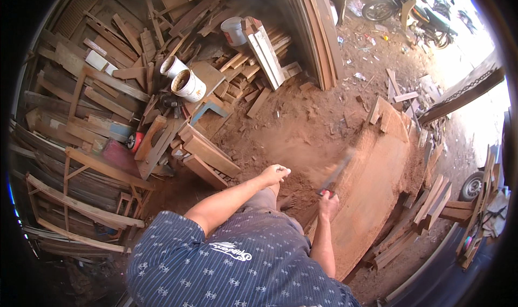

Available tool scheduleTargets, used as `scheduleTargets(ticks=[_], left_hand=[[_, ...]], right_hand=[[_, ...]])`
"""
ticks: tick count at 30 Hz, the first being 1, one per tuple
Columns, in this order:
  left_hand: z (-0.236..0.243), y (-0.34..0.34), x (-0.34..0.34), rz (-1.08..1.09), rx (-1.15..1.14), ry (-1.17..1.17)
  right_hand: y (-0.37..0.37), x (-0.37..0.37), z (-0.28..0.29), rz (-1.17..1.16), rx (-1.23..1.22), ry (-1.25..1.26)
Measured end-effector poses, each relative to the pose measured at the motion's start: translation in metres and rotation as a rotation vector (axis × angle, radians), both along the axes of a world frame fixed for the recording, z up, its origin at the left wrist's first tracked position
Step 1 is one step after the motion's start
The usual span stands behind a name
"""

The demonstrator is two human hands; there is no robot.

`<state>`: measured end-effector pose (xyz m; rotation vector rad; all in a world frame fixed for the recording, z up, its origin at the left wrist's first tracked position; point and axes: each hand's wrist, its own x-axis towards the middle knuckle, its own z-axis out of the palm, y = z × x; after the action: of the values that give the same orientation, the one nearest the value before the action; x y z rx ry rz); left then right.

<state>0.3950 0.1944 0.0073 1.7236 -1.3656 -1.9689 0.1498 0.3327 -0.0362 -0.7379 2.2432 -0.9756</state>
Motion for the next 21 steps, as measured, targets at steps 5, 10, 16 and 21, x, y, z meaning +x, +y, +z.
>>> scheduleTargets(ticks=[5,10,16,21], left_hand=[[0.005,-0.007,-0.047,-0.011,0.206,0.116],[0.024,-0.042,-0.086,0.141,0.417,0.465],[-0.006,-0.102,-0.100,-0.089,0.205,0.126],[-0.085,-0.179,-0.091,-0.398,-0.103,-0.208]], right_hand=[[-0.054,0.010,0.040,0.042,-0.321,-0.594],[-0.080,0.008,0.075,0.119,-0.372,-0.855],[-0.088,-0.055,0.056,-0.222,-0.377,-0.721],[-0.104,-0.196,0.013,-0.221,-0.188,0.066]])
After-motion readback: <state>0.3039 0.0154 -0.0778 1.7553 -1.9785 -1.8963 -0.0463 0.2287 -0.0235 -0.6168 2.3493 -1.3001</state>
